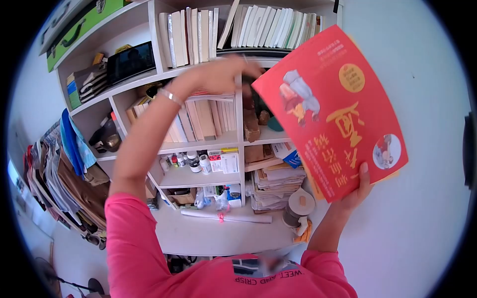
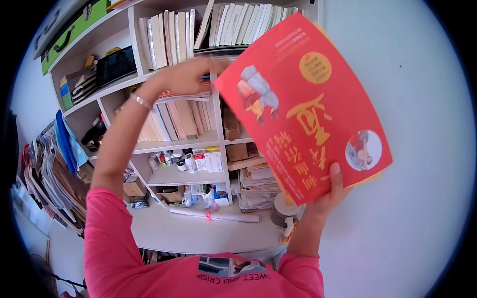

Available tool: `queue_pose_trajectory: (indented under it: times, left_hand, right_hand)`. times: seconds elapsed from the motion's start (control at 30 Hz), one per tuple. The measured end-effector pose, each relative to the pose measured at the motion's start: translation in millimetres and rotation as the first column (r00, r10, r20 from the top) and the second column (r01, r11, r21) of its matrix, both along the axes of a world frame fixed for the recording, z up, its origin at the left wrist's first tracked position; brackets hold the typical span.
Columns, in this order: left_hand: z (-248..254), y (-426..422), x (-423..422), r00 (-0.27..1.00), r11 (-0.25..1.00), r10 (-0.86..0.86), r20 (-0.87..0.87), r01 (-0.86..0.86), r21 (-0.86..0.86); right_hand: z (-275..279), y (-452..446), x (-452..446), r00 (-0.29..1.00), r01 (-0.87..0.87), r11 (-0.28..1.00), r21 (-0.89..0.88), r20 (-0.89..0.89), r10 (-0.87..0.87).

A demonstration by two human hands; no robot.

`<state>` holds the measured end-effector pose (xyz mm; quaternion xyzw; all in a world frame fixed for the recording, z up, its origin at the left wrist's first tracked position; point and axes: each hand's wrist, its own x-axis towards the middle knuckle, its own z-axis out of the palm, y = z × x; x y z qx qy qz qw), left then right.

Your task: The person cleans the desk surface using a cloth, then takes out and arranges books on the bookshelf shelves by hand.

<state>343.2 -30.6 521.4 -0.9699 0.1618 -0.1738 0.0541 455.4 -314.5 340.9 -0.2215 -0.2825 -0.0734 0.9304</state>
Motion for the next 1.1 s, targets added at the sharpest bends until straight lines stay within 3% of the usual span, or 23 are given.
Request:
queue_pose_trajectory:
  times: [0.03, 0.07, 0.1, 0.13, 0.17, 0.2, 0.23, 0.3, 0.37, 0.43, 0.6, 0.77, 0.9, 0.97, 1.03, 1.07, 1.1]
  left_hand:
    - [14, 22, 10, 0.938, 0.949, 0.251, 0.24, -0.288, 0.131]
    - [29, 46, 23, 0.843, 0.827, 0.145, 0.519, -0.391, 0.405]
    - [42, 66, 34, 0.701, 0.609, -0.058, 0.711, -0.539, 0.582]
    - [51, 80, 41, 0.695, 0.609, -0.056, 0.717, -0.545, 0.576]
    - [60, 91, 45, 0.69, 0.46, -0.039, 0.723, -0.63, 0.626]
    - [67, 97, 46, 0.682, 0.294, -0.024, 0.731, -0.694, 0.657]
    - [72, 92, 41, 0.675, 0.29, -0.023, 0.738, -0.702, 0.65]
    - [78, 82, 32, 0.64, 0.124, 0.246, 0.728, -0.766, 0.631]
    - [77, 90, 27, 0.633, 0.146, 0.209, 0.745, -0.774, 0.617]
    - [81, 84, 25, 0.662, 0.17, 0.2, 0.723, -0.75, 0.639]
    - [79, 99, 18, 0.645, 0.227, 0.217, 0.732, -0.763, 0.605]
    - [76, 120, 18, 0.649, 0.467, 0.126, 0.75, -0.706, 0.533]
    - [70, 123, 11, 0.646, 0.592, 0.183, 0.741, -0.674, 0.442]
    - [62, 123, 10, 0.625, 0.653, 0.226, 0.747, -0.666, 0.36]
    - [59, 127, 11, 0.621, 0.66, 0.192, 0.76, -0.655, 0.368]
    - [57, 128, 12, 0.614, 0.664, 0.155, 0.774, -0.645, 0.378]
    - [56, 129, 12, 0.615, 0.668, 0.155, 0.773, -0.642, 0.376]
  right_hand:
    - [9, 7, 2, 1.0, -0.001, 1.0, 0.001, 0.0, 0.001]
    - [18, 14, 4, 0.99, 0.123, 0.992, 0.005, 0.074, -0.123]
    - [28, 22, 6, 0.958, 0.244, 0.969, 0.018, 0.15, -0.244]
    - [40, 30, 3, 0.966, 0.213, 0.976, 0.04, 0.14, -0.216]
    - [50, 40, 1, 0.965, 0.209, 0.977, 0.042, 0.151, -0.213]
    - [59, 50, 0, 0.922, 0.334, 0.942, -0.03, 0.22, -0.32]
    - [68, 60, -1, 0.862, 0.457, 0.884, -0.094, 0.291, -0.414]
    - [86, 86, -6, 0.798, 0.522, 0.852, -0.033, 0.371, -0.475]
    - [101, 112, -16, 0.74, 0.532, 0.846, 0.015, 0.478, -0.473]
    - [112, 139, -18, 0.68, 0.608, 0.792, -0.055, 0.55, -0.485]
    - [132, 191, -27, 0.698, 0.599, 0.793, -0.11, 0.559, -0.449]
    - [144, 193, -9, 0.7, 0.619, 0.775, -0.13, 0.539, -0.469]
    - [185, 190, 5, 0.734, 0.567, 0.793, -0.224, 0.574, -0.363]
    - [208, 197, 12, 0.707, 0.613, 0.719, -0.329, 0.635, -0.312]
    - [225, 218, 20, 0.585, 0.735, 0.63, -0.251, 0.706, -0.4]
    - [235, 227, 26, 0.538, 0.752, 0.608, -0.254, 0.77, -0.344]
    - [240, 227, -2, 0.591, 0.745, 0.597, -0.297, 0.708, -0.386]
